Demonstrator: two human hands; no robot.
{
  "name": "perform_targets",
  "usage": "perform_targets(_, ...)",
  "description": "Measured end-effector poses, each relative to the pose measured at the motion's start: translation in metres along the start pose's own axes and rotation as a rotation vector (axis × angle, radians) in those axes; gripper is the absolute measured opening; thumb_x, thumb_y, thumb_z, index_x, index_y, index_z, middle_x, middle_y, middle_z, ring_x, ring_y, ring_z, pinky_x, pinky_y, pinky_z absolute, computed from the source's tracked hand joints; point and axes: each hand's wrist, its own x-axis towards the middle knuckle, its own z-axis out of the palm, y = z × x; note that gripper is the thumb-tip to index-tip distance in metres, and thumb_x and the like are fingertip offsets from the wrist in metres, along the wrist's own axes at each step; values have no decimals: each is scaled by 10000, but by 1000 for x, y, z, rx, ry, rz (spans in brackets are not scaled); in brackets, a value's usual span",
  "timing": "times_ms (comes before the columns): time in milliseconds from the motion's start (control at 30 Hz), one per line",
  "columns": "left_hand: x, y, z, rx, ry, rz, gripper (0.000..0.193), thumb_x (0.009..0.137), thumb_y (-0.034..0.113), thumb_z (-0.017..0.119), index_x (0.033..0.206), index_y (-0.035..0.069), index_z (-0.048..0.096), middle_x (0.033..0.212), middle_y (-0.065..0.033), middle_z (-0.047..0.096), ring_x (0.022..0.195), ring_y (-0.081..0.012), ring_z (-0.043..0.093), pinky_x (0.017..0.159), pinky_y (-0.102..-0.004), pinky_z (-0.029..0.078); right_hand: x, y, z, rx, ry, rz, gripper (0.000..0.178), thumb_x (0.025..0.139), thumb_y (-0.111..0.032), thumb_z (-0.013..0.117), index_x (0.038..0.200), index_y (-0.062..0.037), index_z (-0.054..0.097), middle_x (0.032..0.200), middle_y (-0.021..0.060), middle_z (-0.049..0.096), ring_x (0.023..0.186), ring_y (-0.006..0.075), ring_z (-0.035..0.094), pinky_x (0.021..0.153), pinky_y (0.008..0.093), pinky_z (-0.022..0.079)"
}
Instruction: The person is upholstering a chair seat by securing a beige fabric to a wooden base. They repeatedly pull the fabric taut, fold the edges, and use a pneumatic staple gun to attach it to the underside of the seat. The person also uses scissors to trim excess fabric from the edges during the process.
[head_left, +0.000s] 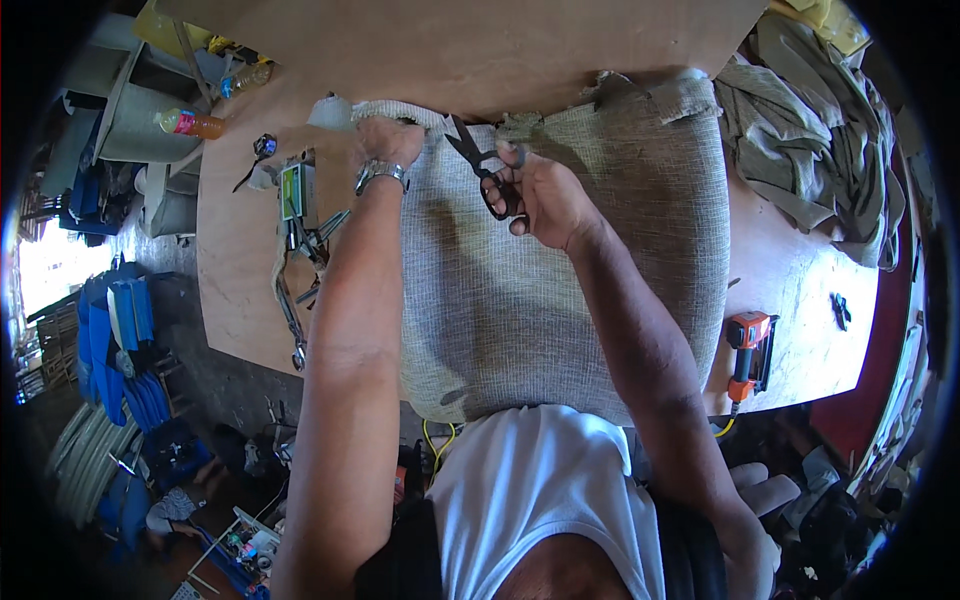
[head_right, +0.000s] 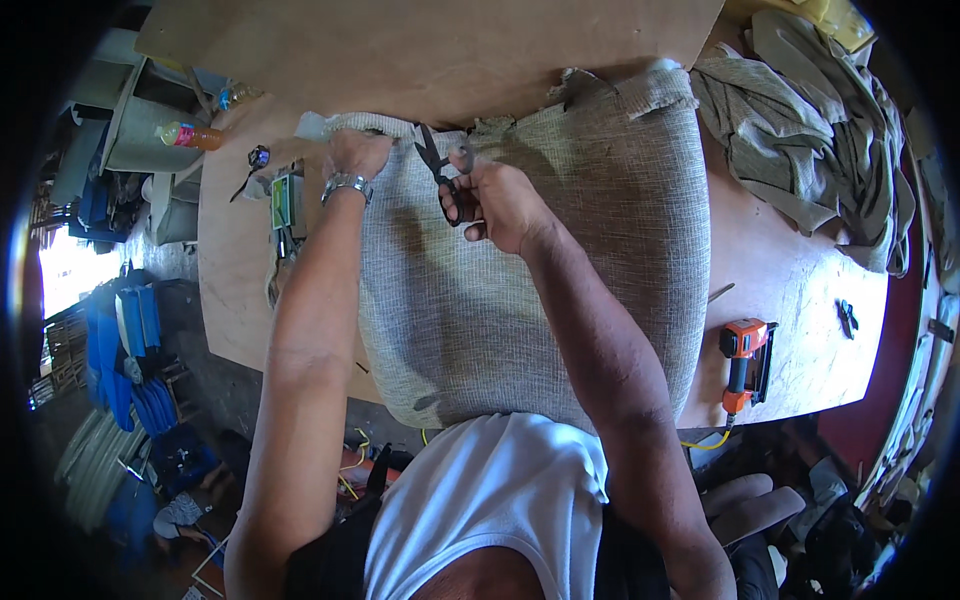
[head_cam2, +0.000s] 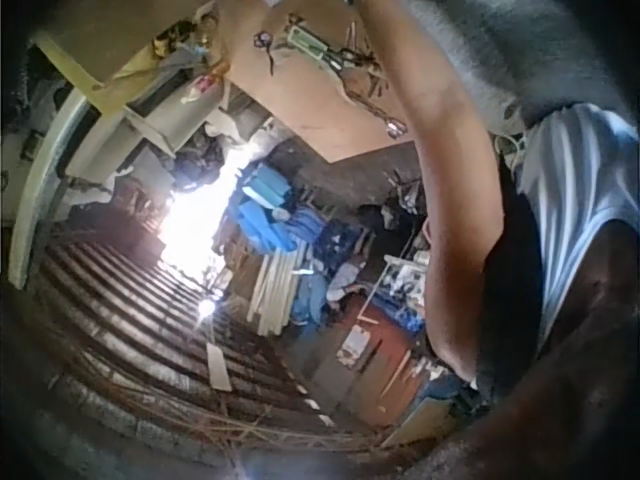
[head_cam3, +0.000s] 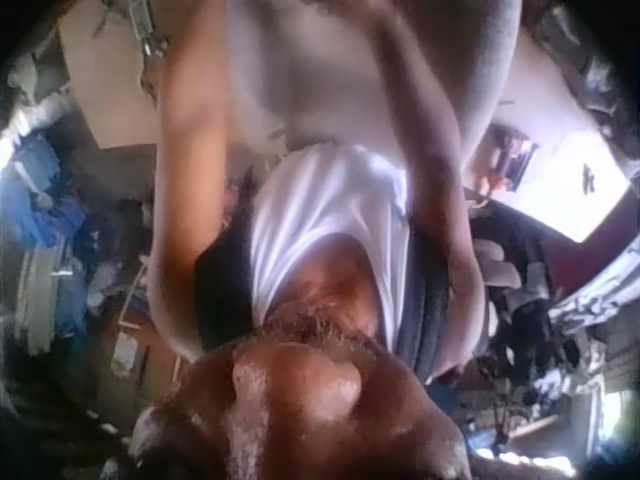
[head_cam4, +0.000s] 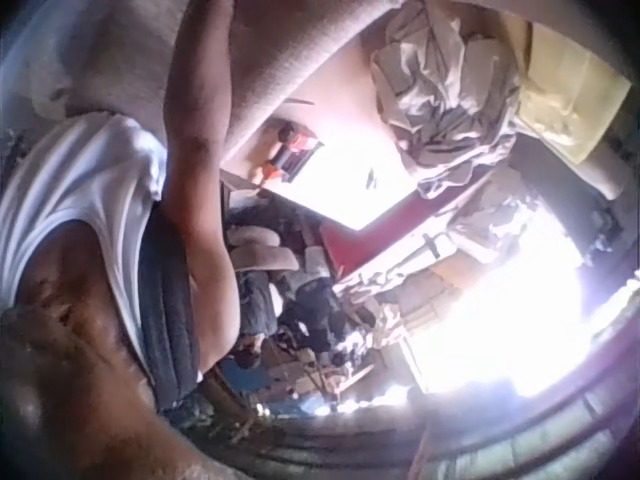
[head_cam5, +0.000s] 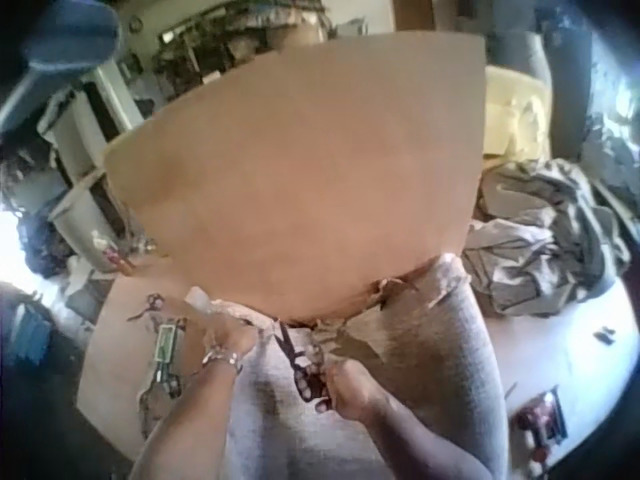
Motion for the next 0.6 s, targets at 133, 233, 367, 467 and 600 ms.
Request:
perform_targets(133,-5,4,-3,17,33,0,585,772,348,755,1221,-20,688,1343,-236,646,1199,-397,659,1009,-469,547,4,-4,1,-6,-22,3,492,999,-586,546,912,-113,649,757,-39,600,658,70,539,511,251,355)
perform_targets(233,-7,6,-2,23,62,-12,578,797,375,760,1221,-13,693,1346,-233,646,1199,-392,660,1013,-472,545,5,-10,3,8,-5,-7,468,997,-566,560,929,-112,648,766,-26,603,650,72,533,487,256,340)
perform_targets(367,-8,6,-1,37,60,-9,591,824,421,765,1223,-9,692,1346,-231,647,1201,-384,661,1009,-471,546,6,-18,5,-28,-17,-51,438,999,-534,561,960,-105,642,769,-15,602,630,75,521,455,258,312)
perform_targets(467,-7,6,0,38,77,-6,557,827,441,769,1176,9,724,1329,-230,656,1197,-373,666,1003,-464,549,19,-19,12,-22,-18,-38,410,1004,-497,552,958,-98,634,721,-2,584,581,85,479,444,262,286)
perform_targets(600,-6,5,1,44,80,4,500,823,446,774,1105,32,761,1297,-228,674,1174,-370,677,993,-455,553,37,-3,26,69,17,-76,328,1022,-397,560,893,-101,621,691,5,572,561,89,456,437,267,269)
